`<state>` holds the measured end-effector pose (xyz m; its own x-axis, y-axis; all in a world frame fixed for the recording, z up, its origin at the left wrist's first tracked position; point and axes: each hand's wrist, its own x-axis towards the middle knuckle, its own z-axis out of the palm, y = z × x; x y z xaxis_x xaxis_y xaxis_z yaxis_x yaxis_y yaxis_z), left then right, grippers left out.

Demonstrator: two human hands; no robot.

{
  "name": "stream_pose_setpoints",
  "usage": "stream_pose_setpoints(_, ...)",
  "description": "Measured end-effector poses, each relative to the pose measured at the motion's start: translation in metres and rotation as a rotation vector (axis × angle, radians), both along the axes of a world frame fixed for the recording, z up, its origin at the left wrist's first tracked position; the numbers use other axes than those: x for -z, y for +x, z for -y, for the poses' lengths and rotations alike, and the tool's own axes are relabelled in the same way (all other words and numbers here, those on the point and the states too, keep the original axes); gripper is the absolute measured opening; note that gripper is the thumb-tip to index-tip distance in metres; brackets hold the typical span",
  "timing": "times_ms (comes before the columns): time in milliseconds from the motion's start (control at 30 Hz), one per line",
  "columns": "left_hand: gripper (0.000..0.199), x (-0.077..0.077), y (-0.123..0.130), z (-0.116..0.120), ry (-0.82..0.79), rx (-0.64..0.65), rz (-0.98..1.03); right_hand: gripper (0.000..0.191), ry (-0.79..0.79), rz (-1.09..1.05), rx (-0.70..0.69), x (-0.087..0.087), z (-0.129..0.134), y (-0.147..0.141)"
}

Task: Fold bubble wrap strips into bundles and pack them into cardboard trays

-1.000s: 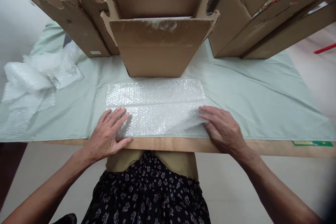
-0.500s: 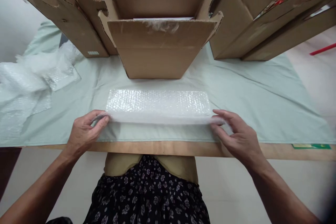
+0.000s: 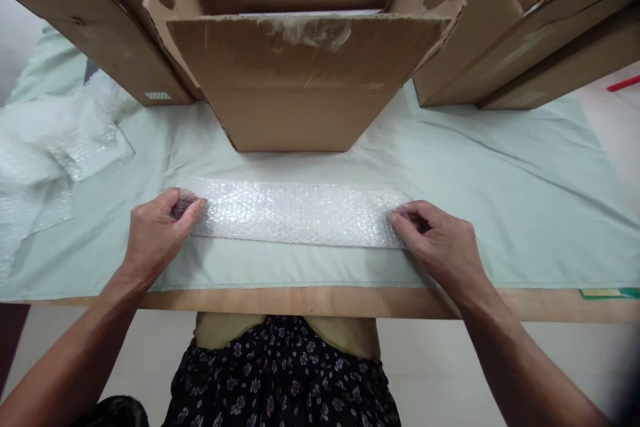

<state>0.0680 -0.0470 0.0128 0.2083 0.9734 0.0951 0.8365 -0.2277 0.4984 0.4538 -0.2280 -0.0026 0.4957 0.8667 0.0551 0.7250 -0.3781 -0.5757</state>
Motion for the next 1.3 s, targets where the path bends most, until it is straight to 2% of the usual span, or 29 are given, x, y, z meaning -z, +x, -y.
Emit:
stream_pose_setpoints(167, 0.033, 0.005, 0.008, -0.007, 0.041, -0.005, -0.242, 0.021, -0.041, 0.202, -0.042, 0.004, -0.001, 0.003)
stream_pose_setpoints(300, 0.043, 0.005, 0.003, -0.009, 0.083, -0.004, -0.285, 0.037, -0.071, 0.227, -0.022, 0.001, -0.002, 0.010)
stream_pose_setpoints(400, 0.047, 0.003, -0.006, -0.008, 0.051, -0.007, -0.294, 0.044, -0.097, 0.242, -0.015, 0.001, -0.007, 0.015)
stream_pose_setpoints(467, 0.045, 0.002, -0.009, -0.008, 0.002, -0.021, -0.312, 0.042, -0.096, 0.263, -0.020, 0.003, -0.014, 0.017)
stream_pose_setpoints(567, 0.036, 0.000, -0.008, -0.008, -0.066, -0.001, -0.318, 0.029, -0.065, 0.259, -0.069, 0.006, -0.025, 0.016)
stream_pose_setpoints(667, 0.025, -0.002, -0.001, -0.006, -0.075, 0.047, -0.273, 0.021, 0.005, 0.175, -0.115, 0.003, -0.030, 0.011)
stream_pose_setpoints(800, 0.020, -0.007, 0.003, 0.001, -0.091, 0.040, -0.160, 0.017, 0.008, -0.058, -0.083, -0.008, -0.018, 0.003)
stream_pose_setpoints(900, 0.023, -0.012, -0.001, 0.001, -0.124, -0.012, -0.112, 0.031, 0.055, -0.250, -0.121, -0.018, 0.000, -0.007)
stream_pose_setpoints(967, 0.029, -0.016, -0.002, -0.005, -0.088, -0.040, -0.109, 0.043, 0.068, -0.355, -0.166, -0.024, 0.012, -0.019)
stream_pose_setpoints(1100, 0.048, -0.023, 0.007, -0.033, 0.055, 0.000, -0.159, 0.044, -0.027, -0.444, -0.306, -0.028, 0.027, -0.056)
stream_pose_setpoints(1200, 0.050, -0.025, 0.019, -0.061, 0.095, 0.052, -0.238, 0.047, -0.113, -0.440, -0.401, -0.025, 0.027, -0.083)
stream_pose_setpoints(1300, 0.053, -0.022, 0.029, -0.085, 0.084, 0.072, -0.315, 0.049, -0.135, -0.419, -0.436, -0.022, 0.019, -0.100)
